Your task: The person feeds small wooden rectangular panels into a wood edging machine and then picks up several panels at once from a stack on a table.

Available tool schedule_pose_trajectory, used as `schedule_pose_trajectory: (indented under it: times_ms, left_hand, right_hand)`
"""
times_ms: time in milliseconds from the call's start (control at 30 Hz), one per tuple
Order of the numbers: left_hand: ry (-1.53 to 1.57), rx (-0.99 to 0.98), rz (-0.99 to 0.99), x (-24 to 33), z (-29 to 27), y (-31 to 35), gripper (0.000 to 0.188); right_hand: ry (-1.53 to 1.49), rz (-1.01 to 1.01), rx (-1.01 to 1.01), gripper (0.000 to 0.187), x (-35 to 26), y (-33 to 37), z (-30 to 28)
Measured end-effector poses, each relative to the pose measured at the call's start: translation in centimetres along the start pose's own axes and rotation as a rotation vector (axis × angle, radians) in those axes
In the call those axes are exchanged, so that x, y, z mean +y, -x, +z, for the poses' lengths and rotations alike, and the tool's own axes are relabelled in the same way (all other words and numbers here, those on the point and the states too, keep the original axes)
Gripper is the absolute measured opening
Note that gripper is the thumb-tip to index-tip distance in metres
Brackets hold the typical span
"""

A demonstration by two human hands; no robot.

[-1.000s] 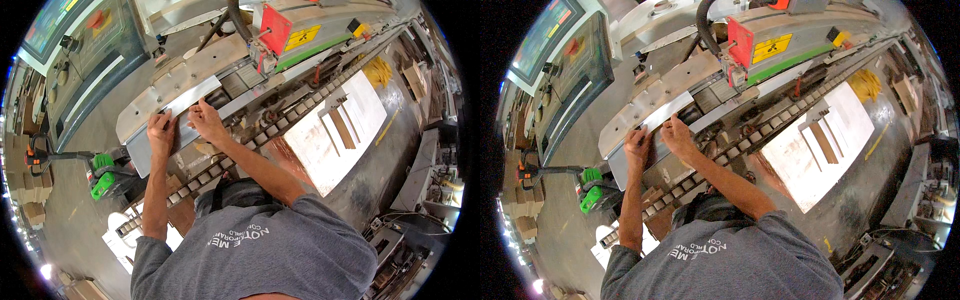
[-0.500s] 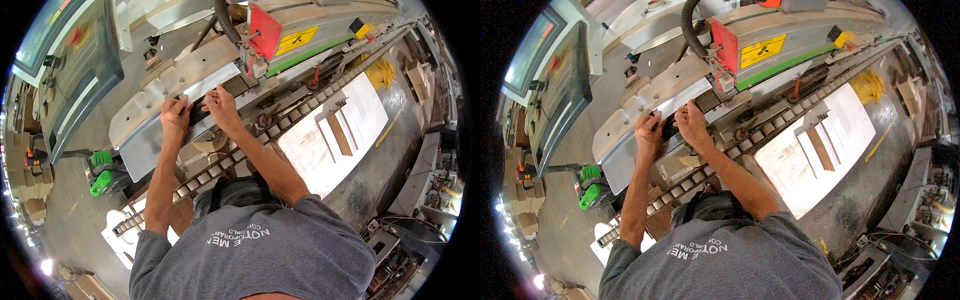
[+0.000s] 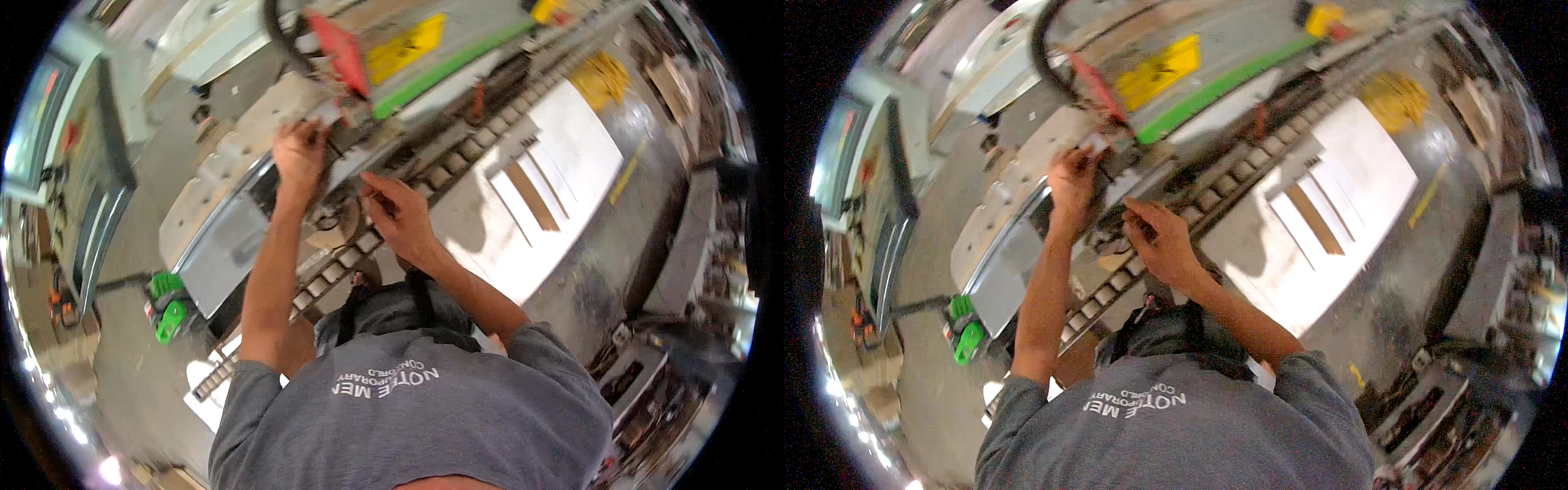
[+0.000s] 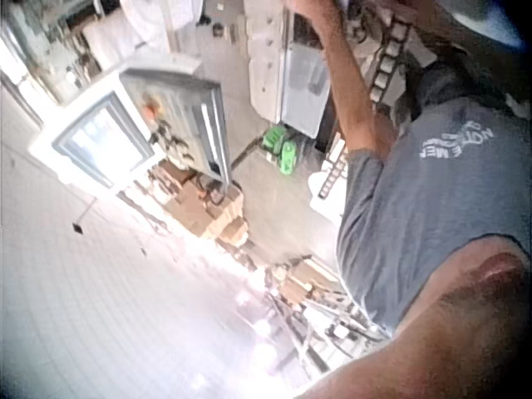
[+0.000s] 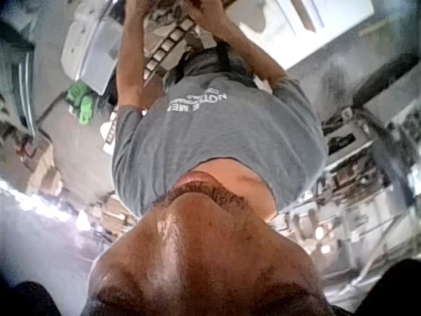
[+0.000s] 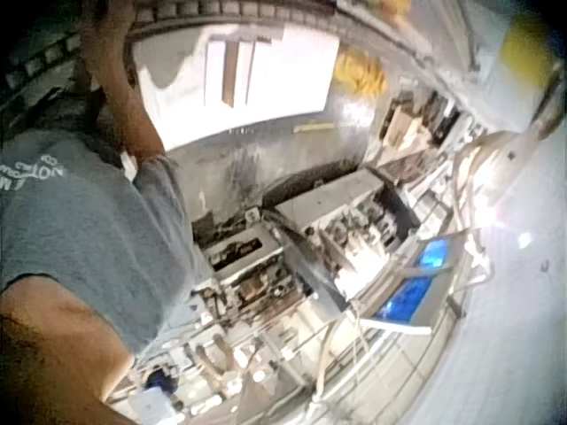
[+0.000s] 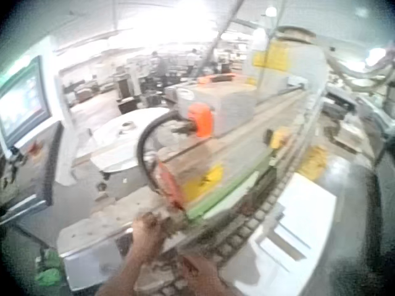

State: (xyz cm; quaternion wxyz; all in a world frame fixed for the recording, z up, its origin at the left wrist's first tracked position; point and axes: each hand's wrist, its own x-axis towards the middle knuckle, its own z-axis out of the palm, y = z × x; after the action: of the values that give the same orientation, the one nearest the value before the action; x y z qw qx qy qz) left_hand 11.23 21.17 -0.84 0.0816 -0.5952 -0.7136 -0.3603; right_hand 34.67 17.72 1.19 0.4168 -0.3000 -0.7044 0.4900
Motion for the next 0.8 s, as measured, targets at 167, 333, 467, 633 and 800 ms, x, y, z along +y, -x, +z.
schedule_pose_trajectory:
  times_ms: [167,333,467,633,800]
  left_hand:
    - [0.053,-0.099,-0.059,1.0,-0.8,-1.2,0.025]
    - [0.110,0.015,0.035,2.6,-2.6,2.4,0.021]
    - [0.159,-0.048,-0.167,3.7,-4.8,5.6,0.017]
    - [0.250,-0.103,-0.188,5.4,-6.8,9.9,0.030]
    - [0.400,-0.256,-0.050,11.9,-11.3,10.3,0.040]
  right_hand:
    - [0.388,0.326,0.233,0.047,4.9,5.3,-11.0]
    - [1.242,0.340,0.178,0.059,11.9,8.7,-18.3]
    - [1.247,0.613,-0.017,0.057,11.8,7.2,-18.7]
    - [0.999,0.471,-0.007,0.055,6.4,7.7,-16.8]
    - [-0.233,0.475,-0.020,0.052,-1.8,4.5,-11.2]
